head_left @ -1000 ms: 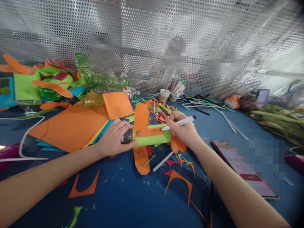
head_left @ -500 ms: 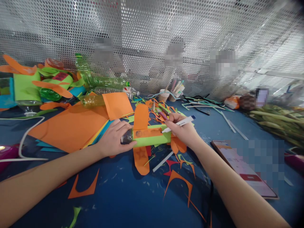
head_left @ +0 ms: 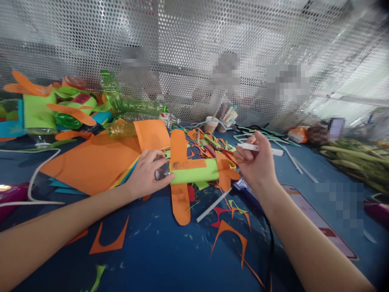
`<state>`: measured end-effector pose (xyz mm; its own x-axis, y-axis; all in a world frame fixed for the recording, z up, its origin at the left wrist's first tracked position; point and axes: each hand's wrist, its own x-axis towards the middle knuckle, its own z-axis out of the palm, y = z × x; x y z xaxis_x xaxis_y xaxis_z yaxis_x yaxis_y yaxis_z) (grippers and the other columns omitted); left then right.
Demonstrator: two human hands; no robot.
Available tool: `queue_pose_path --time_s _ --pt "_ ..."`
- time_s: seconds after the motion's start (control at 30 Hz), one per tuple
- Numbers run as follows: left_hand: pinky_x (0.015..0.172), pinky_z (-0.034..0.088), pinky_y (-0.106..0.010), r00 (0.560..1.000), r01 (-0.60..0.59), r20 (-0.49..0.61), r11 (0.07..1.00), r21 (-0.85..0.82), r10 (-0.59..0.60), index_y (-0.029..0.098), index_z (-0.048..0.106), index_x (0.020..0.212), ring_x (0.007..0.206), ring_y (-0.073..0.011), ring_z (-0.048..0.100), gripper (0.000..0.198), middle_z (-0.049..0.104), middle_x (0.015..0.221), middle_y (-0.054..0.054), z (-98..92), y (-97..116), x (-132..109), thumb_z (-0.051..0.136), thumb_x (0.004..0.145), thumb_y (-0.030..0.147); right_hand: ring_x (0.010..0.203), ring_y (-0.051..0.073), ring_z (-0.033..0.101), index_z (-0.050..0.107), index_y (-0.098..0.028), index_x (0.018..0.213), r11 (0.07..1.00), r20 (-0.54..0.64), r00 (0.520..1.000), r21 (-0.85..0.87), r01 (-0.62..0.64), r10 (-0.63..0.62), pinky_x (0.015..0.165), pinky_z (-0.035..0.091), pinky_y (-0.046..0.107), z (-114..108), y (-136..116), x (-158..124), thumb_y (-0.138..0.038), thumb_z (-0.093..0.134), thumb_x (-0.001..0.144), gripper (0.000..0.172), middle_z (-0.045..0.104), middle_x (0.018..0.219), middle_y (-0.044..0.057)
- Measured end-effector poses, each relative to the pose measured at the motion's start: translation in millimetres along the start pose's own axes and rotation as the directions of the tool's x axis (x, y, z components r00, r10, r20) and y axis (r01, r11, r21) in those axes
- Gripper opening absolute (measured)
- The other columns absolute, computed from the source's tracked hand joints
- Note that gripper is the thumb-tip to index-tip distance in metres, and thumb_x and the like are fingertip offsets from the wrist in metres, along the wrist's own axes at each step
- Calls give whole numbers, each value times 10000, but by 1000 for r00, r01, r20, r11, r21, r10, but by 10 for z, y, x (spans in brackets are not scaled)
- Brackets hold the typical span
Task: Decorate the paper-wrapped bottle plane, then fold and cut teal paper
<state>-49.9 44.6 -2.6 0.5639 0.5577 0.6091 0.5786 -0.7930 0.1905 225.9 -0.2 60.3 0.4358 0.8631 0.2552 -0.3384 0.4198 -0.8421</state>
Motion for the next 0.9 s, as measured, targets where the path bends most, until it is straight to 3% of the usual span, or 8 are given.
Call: queue_pose_path --time_s 0.2,0.33,0.47,0.63,0.73,0.9 --pt "1033 343 -480 977 207 -40 977 -55 -209 231 500 1264 1151 -277 412 478 411 1172 -98 24 -48 -3 541 845 458 381 41 288 480 -199 583 996 -77 997 -86 -12 6 369 267 171 -74 102 45 -411 719 700 341 372 455 -90" --pt "1073 312 -452 960 262 -54 953 -152 -273 259 493 1259 1225 -247 367 382 362 1171 -85 41 -86 -1 446 918 425 436 52 364 520 -192 603 993 -77 997 -118 -19 10 407 324 162 -50 148 32 -408 759 647 325 436 479 -75" --pt "1087 289 -439 949 302 -38 935 -187 -314 244 480 1260 1226 -226 374 353 366 1173 -84 16 -65 8 367 954 379 447 52 360 527 -193 640 985 -42 994 -141 -103 98 448 360 157 -37 191 19 -357 754 645 280 475 490 -71" --pt "1053 321 -407 961 253 -56 939 -233 -273 221 483 1233 1151 -208 426 333 458 1136 -74 4 -60 1 311 972 336 453 60 370 541 -201 703 975 -106 980 -125 -183 171 453 363 166 -57 256 9 -362 733 642 258 499 518 -67" --pt "1013 348 -388 959 206 -132 935 -289 -252 204 475 1223 1066 -197 458 334 500 1049 -65 38 -125 -22 264 979 289 453 66 358 537 -205 707 974 -115 976 -112 -197 184 455 364 181 -60 243 17 -427 709 648 287 484 530 -66" --pt "918 413 -377 952 89 -234 912 -401 -196 173 434 1206 952 -191 496 304 495 961 -64 35 -141 -38 274 951 216 494 81 416 563 -201 703 991 -55 998 -135 11 -18 498 384 197 -4 137 -12 -471 583 754 276 520 569 -36"
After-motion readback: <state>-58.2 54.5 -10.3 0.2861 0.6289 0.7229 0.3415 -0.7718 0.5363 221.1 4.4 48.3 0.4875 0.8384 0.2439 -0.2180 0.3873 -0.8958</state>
